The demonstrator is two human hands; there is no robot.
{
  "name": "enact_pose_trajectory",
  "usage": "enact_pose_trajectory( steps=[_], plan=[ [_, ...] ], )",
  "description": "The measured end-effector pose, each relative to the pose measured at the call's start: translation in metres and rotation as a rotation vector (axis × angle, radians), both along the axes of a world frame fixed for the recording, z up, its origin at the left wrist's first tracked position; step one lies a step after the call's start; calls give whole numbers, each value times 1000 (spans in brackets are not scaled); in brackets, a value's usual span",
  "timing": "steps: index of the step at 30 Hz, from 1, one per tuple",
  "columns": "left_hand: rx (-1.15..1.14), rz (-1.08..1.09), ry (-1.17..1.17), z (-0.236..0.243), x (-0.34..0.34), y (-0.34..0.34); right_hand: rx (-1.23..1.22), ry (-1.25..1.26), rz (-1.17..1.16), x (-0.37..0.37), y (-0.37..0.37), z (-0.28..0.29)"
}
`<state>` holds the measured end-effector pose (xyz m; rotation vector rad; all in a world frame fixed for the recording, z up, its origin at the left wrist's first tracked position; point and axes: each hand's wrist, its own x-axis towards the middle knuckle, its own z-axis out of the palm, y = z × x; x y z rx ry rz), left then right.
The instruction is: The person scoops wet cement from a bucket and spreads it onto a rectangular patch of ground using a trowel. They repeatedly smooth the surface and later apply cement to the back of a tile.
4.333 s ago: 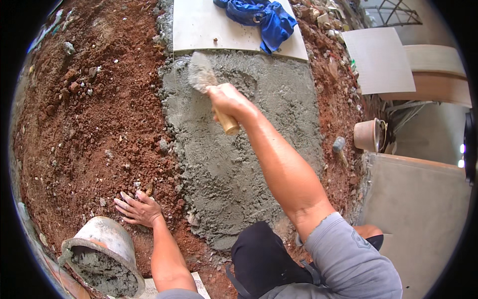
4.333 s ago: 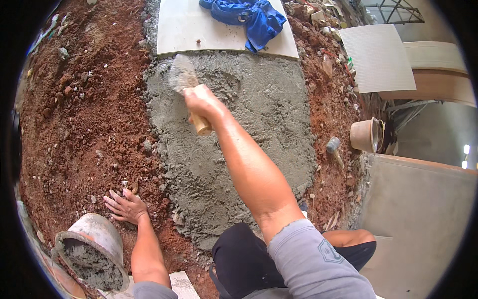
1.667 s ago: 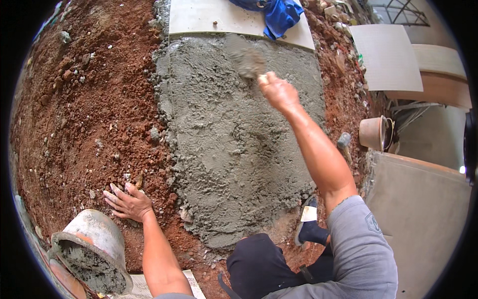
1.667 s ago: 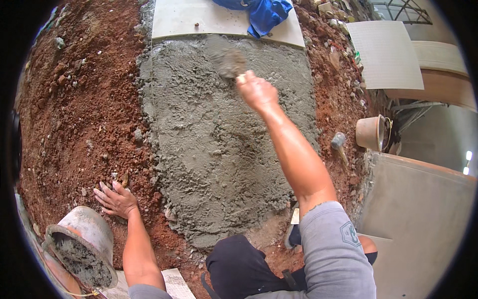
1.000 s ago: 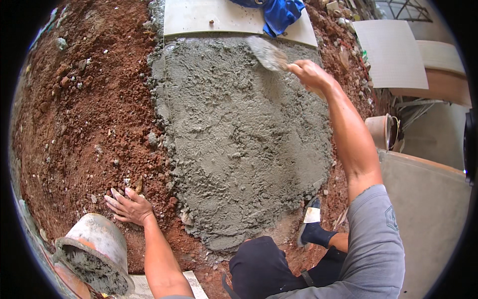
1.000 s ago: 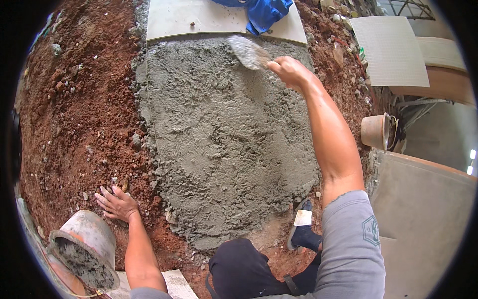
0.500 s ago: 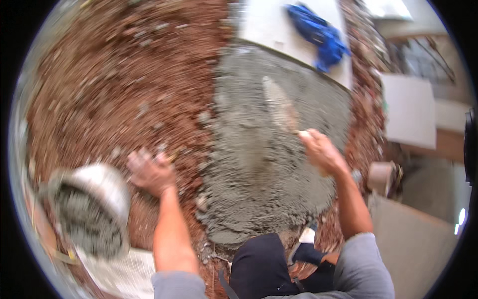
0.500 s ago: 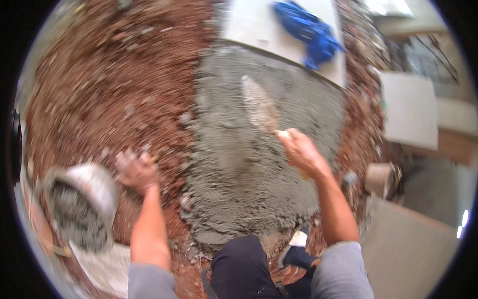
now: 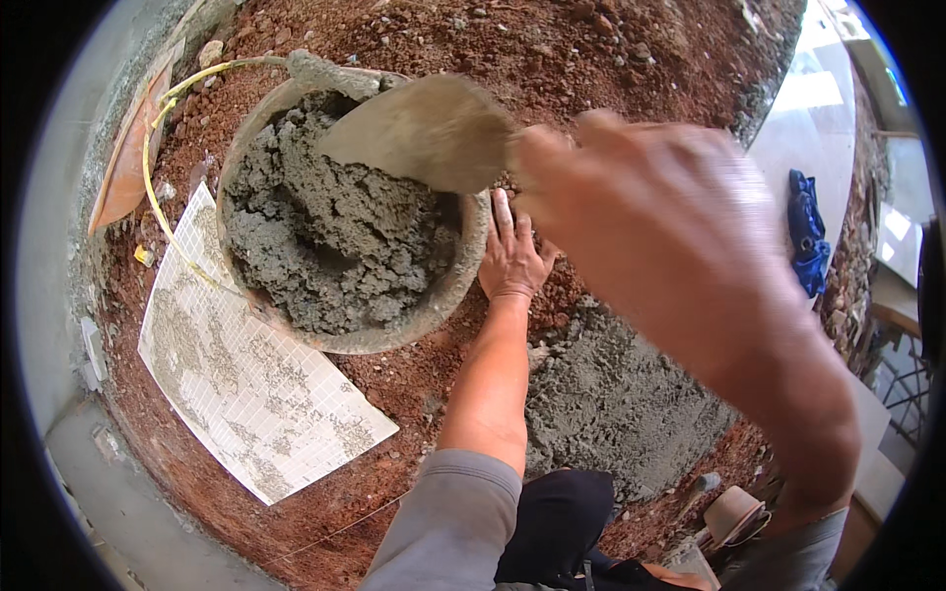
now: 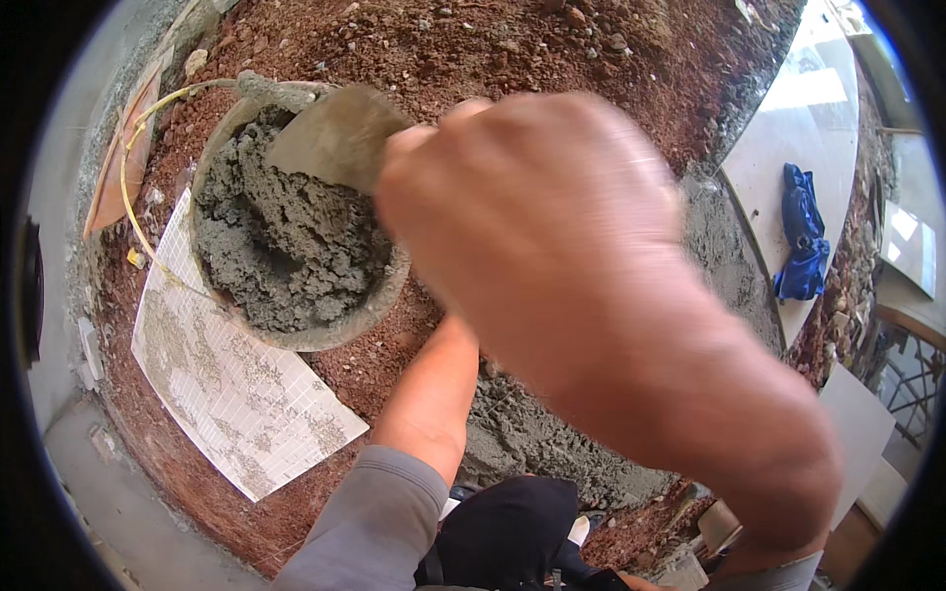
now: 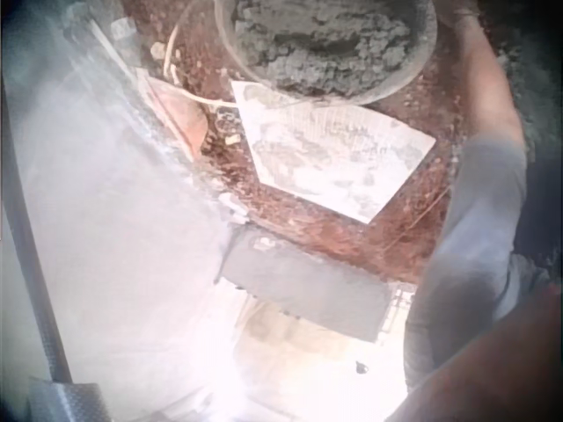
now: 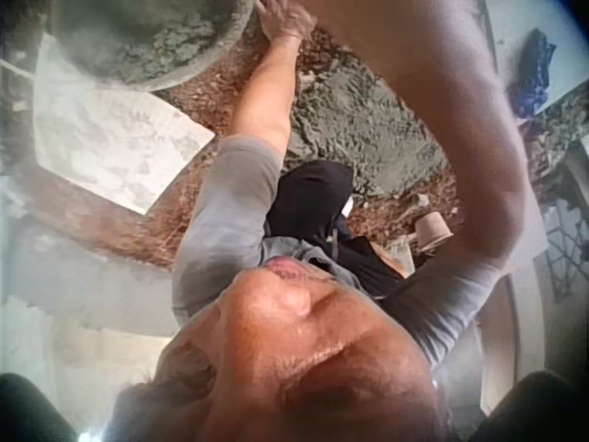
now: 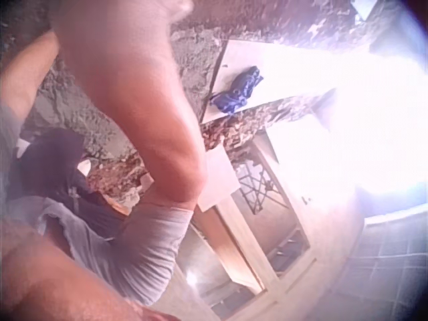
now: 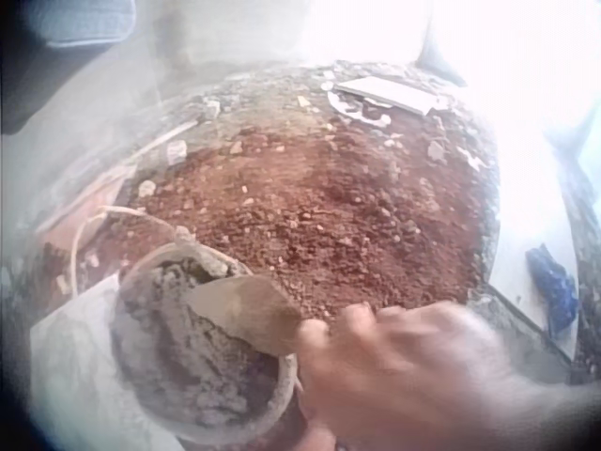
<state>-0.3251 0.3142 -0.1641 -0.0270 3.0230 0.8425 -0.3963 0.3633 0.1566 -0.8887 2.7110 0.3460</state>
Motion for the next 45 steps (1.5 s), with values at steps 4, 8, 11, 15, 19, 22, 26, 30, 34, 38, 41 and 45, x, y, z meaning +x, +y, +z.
enact_pose_trajectory(
  steps=[4, 8, 11, 15, 19, 22, 26, 30, 34, 38, 41, 45],
  plan=[
    [-146, -34, -26, -1, 13, -1, -86, -185, 13, 6, -49, -33],
    [-285, -46, -7, 1, 23, -7, -463, -446, -314, 3, -36, -53],
    [-447, -114, 64, -1, 24, -3, -705, -590, -320, 6, -19, -55],
    [-698, -53, 178, -7, 6, 9, -1072, -497, -470, 33, 5, -48],
    [-716, -56, 299, -20, -2, -1, -1332, -457, -672, 86, 50, -64],
    [-763, -113, 274, -30, 2, -13, -1370, -418, -855, 145, 101, -76],
    [-881, -143, 267, -37, 1, -15, -1248, -438, -1270, 224, 169, -76],
    [-762, -16, 241, -43, -10, -11, -1072, -416, -1646, 298, 236, -80],
    [-761, -9, 330, -51, -13, -16, -848, -294, -1862, 368, 340, -85],
    [-668, 8, 231, -57, -18, -24, -370, -66, -1847, 414, 461, -83],
    [-646, 14, 244, -58, -21, -28, 150, 157, -1715, 430, 523, -104],
    [-686, 4, 240, -56, -25, -32, 329, 430, -1593, 438, 551, -152]
  ],
)
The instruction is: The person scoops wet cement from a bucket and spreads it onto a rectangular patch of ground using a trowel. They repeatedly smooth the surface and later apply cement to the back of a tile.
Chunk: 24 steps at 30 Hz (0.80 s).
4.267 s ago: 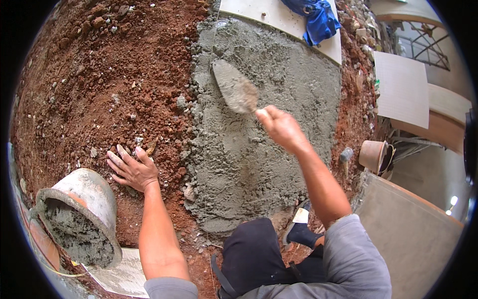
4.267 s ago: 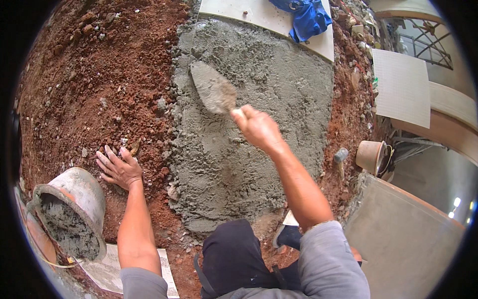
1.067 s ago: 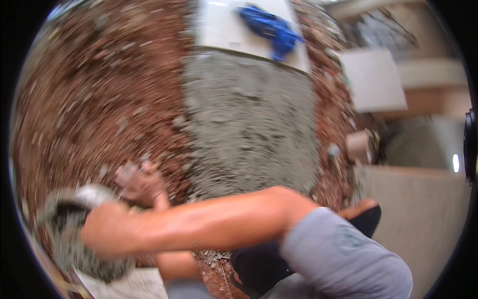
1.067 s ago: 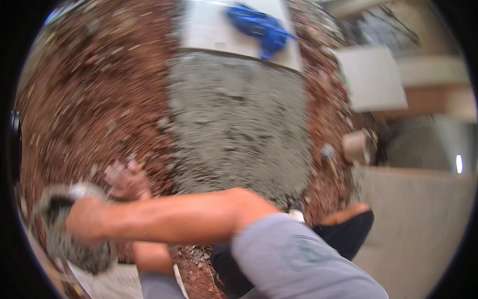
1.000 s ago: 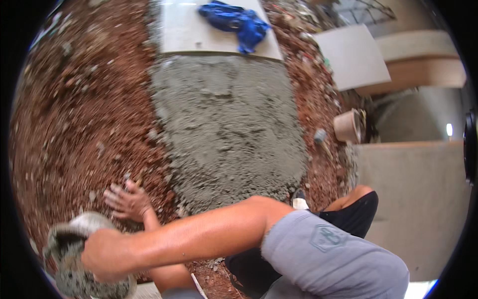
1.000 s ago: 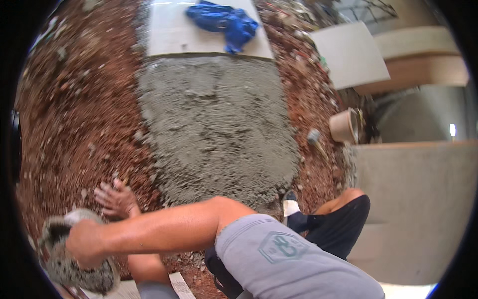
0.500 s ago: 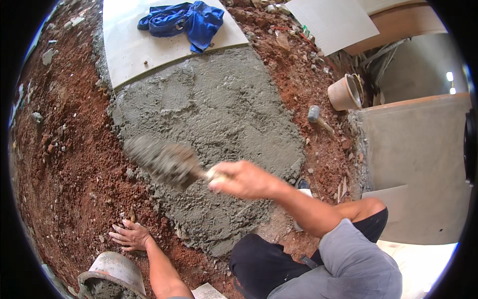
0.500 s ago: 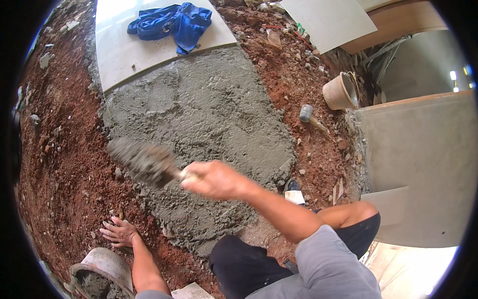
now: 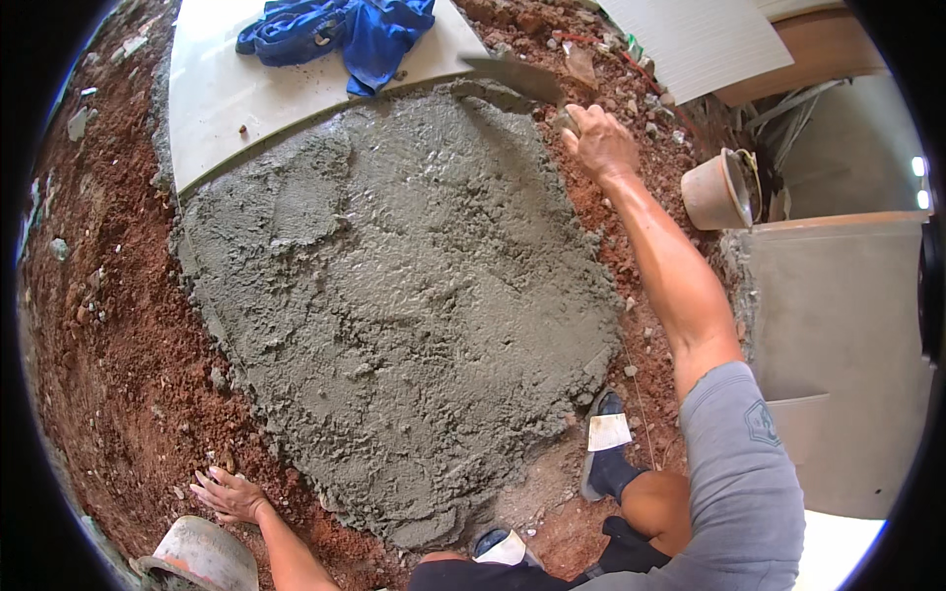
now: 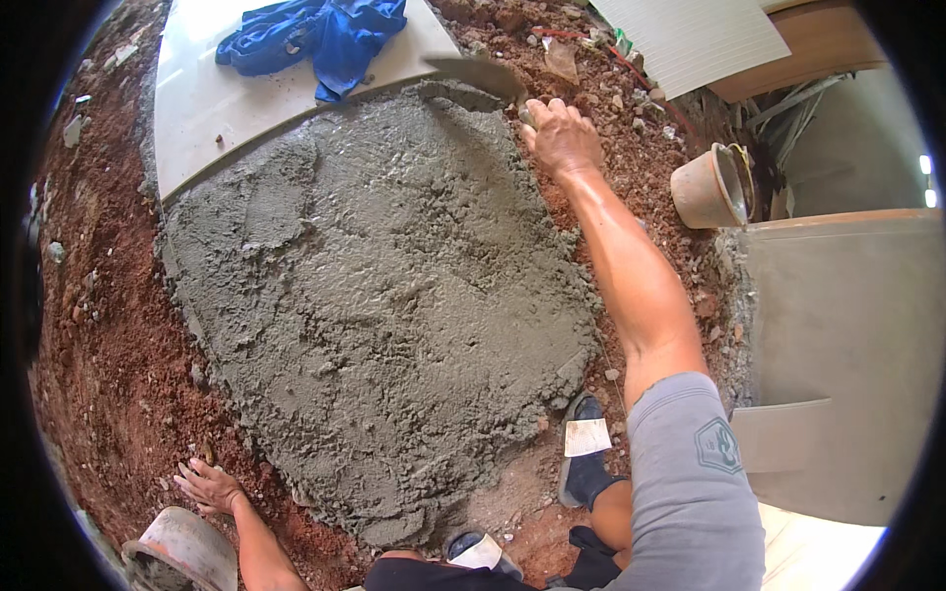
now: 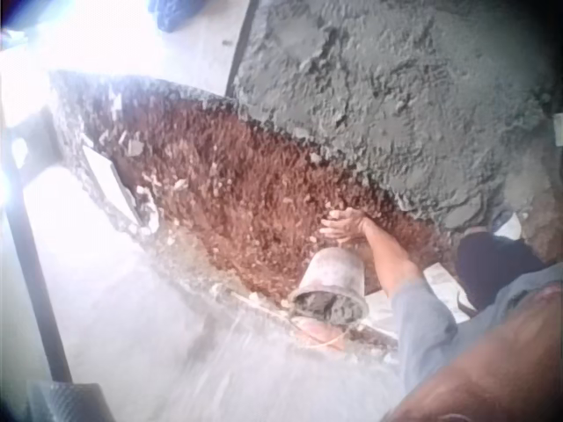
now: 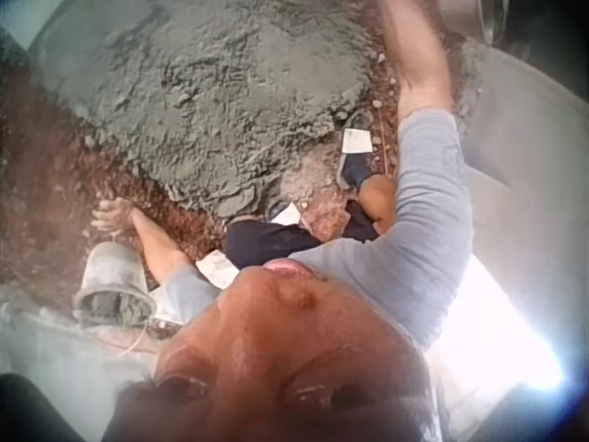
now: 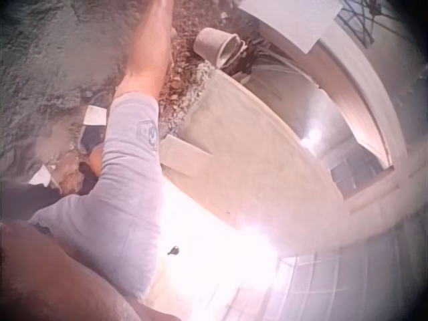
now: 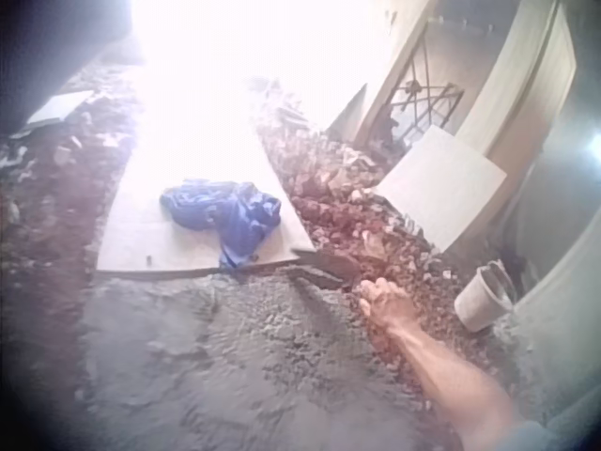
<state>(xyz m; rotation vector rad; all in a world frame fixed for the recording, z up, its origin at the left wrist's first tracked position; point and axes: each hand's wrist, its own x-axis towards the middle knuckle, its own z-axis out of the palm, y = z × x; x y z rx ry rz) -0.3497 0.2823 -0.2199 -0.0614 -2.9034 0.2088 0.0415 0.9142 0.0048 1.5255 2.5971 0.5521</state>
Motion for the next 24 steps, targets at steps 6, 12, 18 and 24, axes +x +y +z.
enact_pose_trajectory(
  steps=[6, 12, 18, 24],
  plan=[
    [59, -56, 35, 1, -2, -1, -824, 822, -543, -15, 0, -20],
    [5, -111, 50, -3, -4, -11, -997, 811, -526, -87, -21, -47],
    [34, -101, 21, -6, -9, -17, -878, 218, 34, -92, -44, -40],
    [102, -184, 62, -5, -11, -21, -480, -275, -139, -1, 22, -30]
  ],
)
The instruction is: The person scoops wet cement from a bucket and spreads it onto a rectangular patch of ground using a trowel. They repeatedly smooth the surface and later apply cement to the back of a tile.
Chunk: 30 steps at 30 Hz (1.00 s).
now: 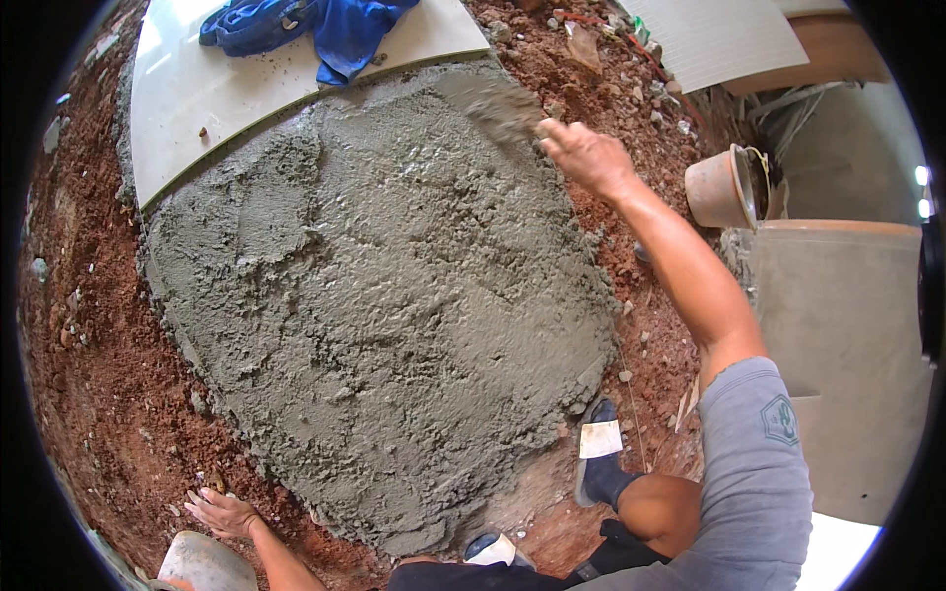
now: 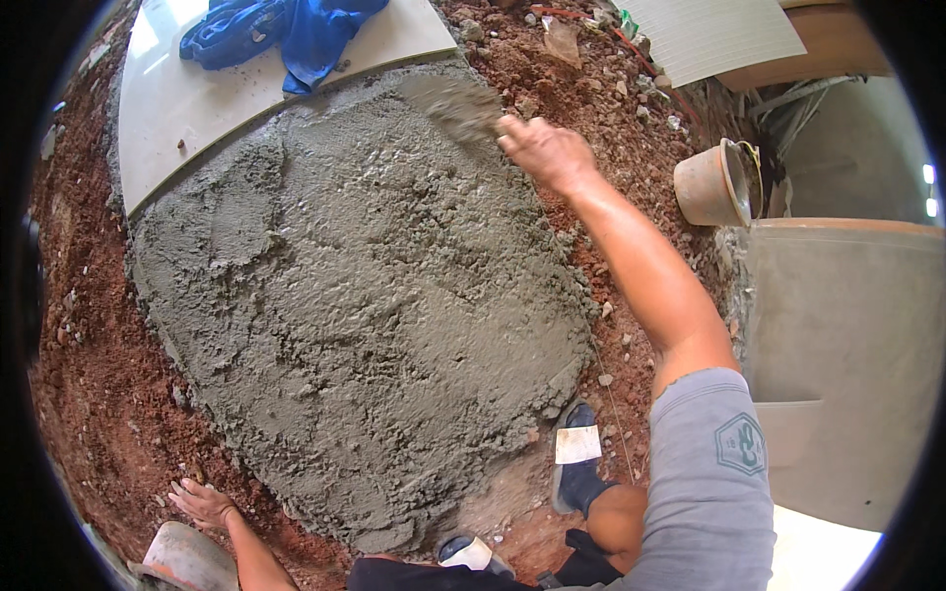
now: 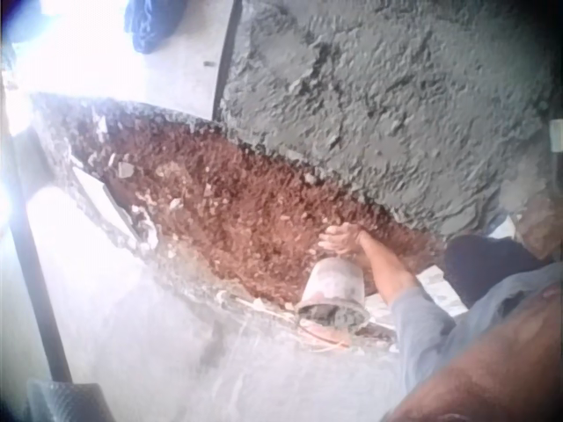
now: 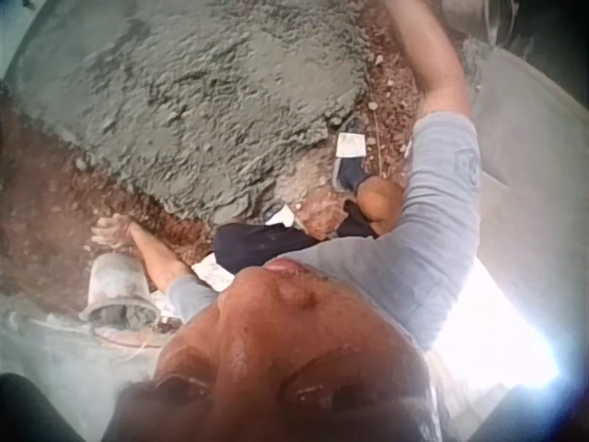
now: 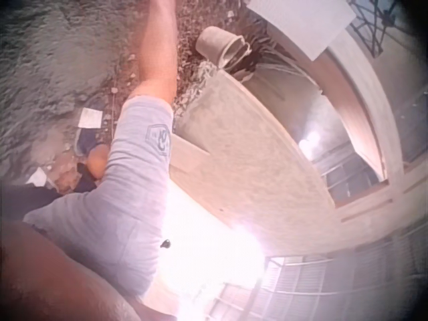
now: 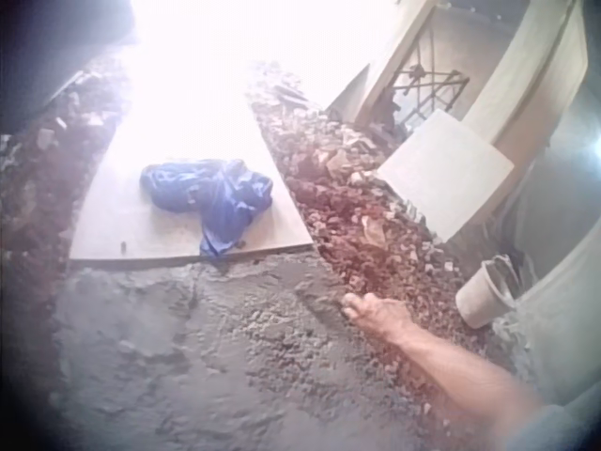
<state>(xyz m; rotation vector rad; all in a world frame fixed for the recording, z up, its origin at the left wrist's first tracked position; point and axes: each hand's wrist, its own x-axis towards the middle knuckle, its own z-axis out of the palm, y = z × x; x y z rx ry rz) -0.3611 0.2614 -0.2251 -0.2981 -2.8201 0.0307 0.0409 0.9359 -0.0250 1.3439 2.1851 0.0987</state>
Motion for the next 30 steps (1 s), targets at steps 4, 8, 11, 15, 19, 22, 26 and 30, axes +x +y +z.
enact_pose_trajectory(
  steps=[4, 8, 11, 15, 19, 22, 26, 30],
  plan=[
    [6, -50, 21, 0, -4, -3, 64, 164, 0, 20, 38, -18],
    [29, -31, -17, -3, -6, -6, -11, 217, -169, 4, 41, -25],
    [37, 10, -35, -7, -8, -7, -45, 302, -223, -14, 40, -18],
    [-20, 89, -48, -12, -7, -6, -185, 326, -293, -26, 47, -2],
    [-21, 114, -38, -7, -2, 0, -268, 435, -425, 2, 19, 10],
    [-49, 97, -31, -2, 3, 7, -258, 410, -385, 40, -29, 13],
    [-43, 82, -2, -1, 5, 8, -281, 521, -409, 74, -52, 28],
    [81, 67, -36, -11, -5, -4, -268, 654, -656, 40, -22, 24]
  ],
)
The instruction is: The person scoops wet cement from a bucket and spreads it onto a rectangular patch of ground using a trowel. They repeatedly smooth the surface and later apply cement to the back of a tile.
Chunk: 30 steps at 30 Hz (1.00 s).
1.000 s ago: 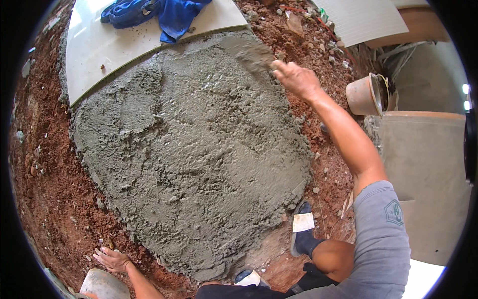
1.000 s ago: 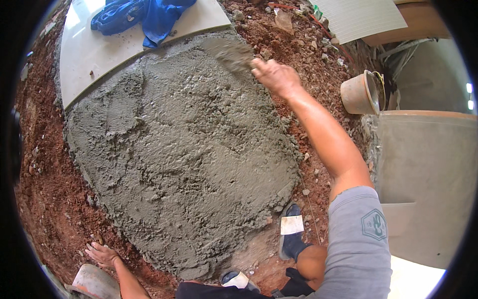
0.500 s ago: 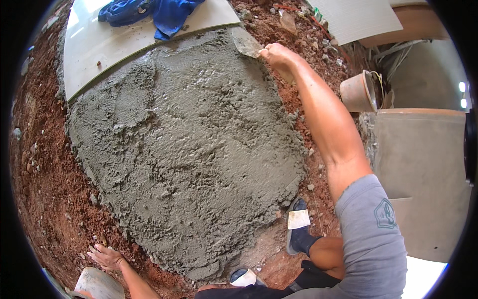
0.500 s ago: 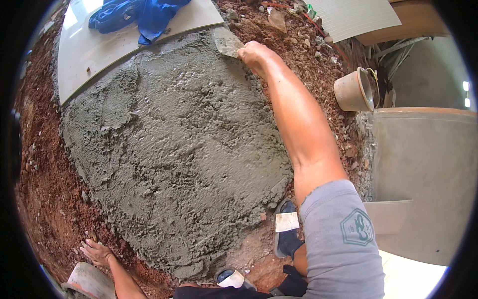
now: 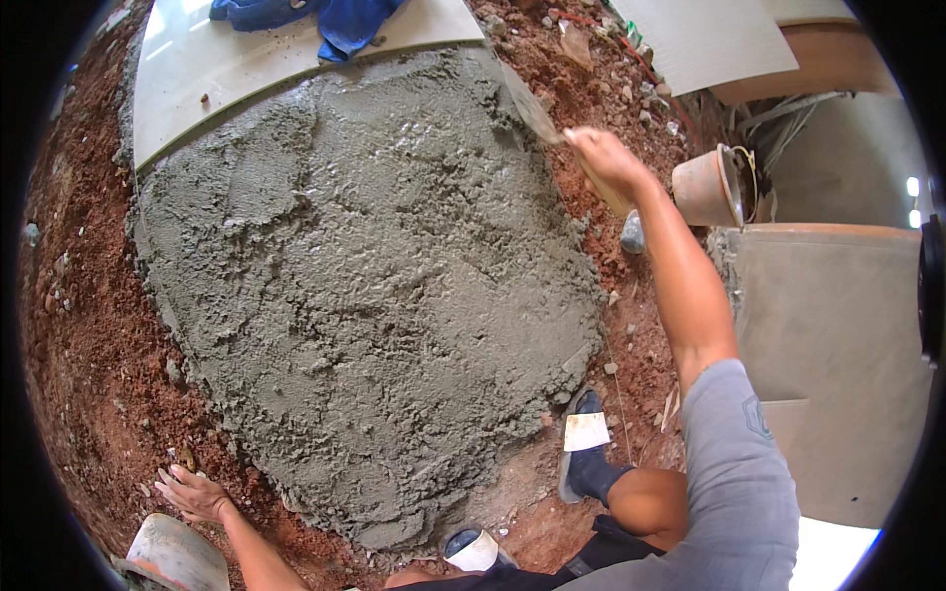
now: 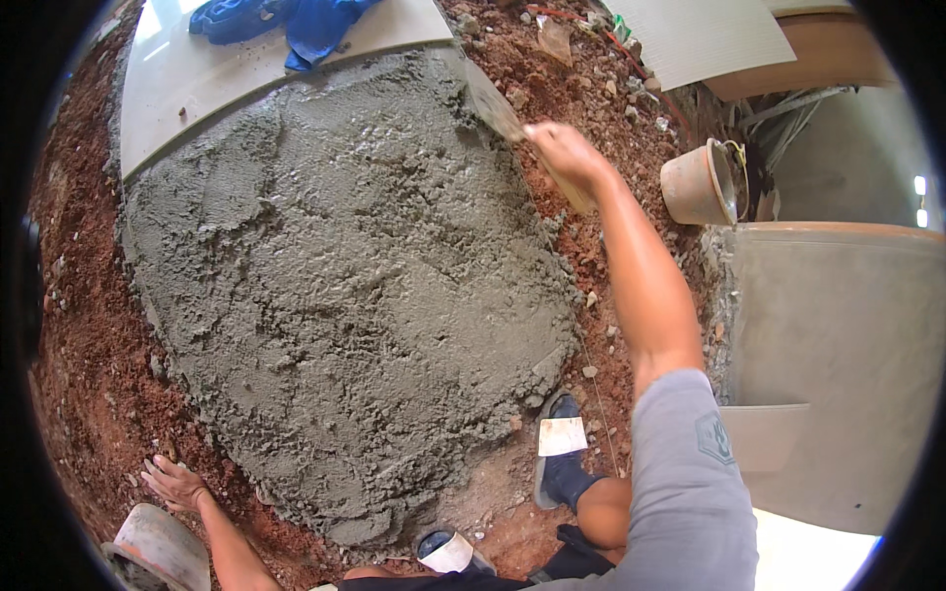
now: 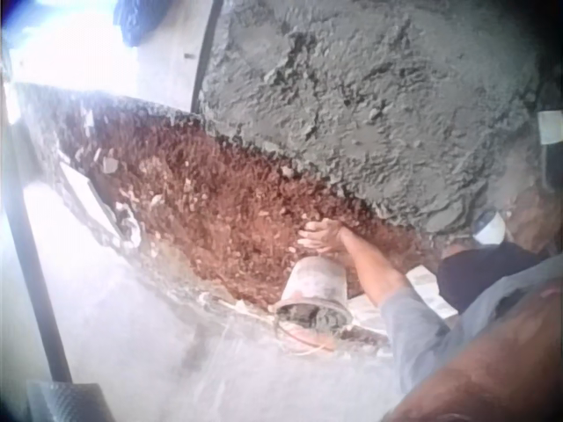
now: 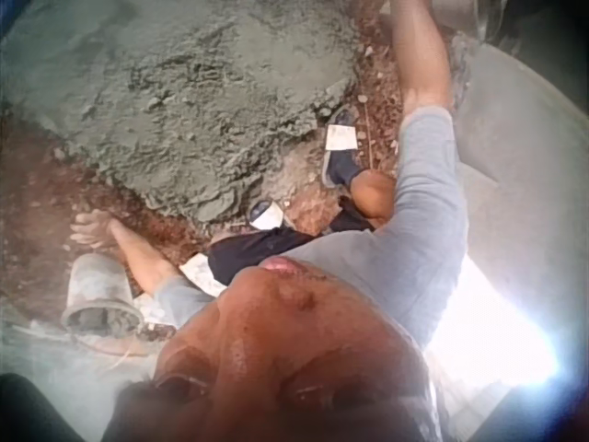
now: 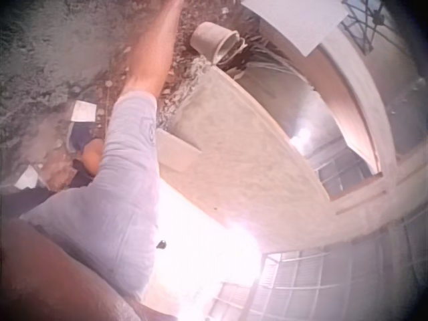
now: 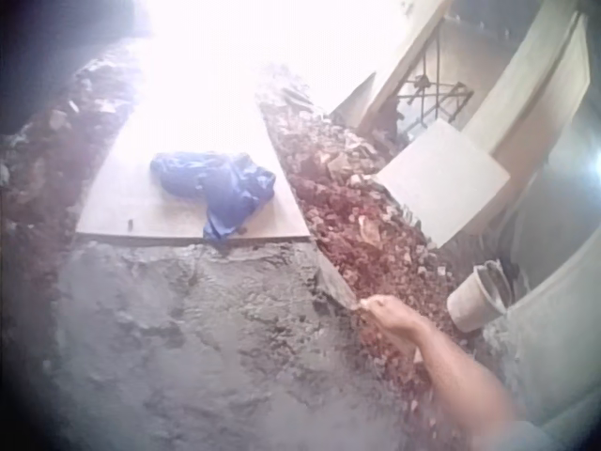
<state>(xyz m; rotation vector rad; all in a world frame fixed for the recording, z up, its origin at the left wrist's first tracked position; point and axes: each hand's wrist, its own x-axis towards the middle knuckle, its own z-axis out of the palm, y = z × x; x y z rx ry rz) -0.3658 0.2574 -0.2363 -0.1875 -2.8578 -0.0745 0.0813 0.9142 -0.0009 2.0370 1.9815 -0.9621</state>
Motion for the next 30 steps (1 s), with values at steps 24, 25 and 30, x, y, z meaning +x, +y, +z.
enact_pose_trajectory(
  steps=[24, 25, 30],
  plan=[
    [-161, 99, -29, 16, 19, 24, -82, 257, 443, -223, -145, -38],
    [-125, 87, -30, 17, 20, 25, -38, 212, 535, -229, -154, -38],
    [-185, 122, -53, 22, 22, 30, 171, -161, 731, -214, -127, -39]
  ],
)
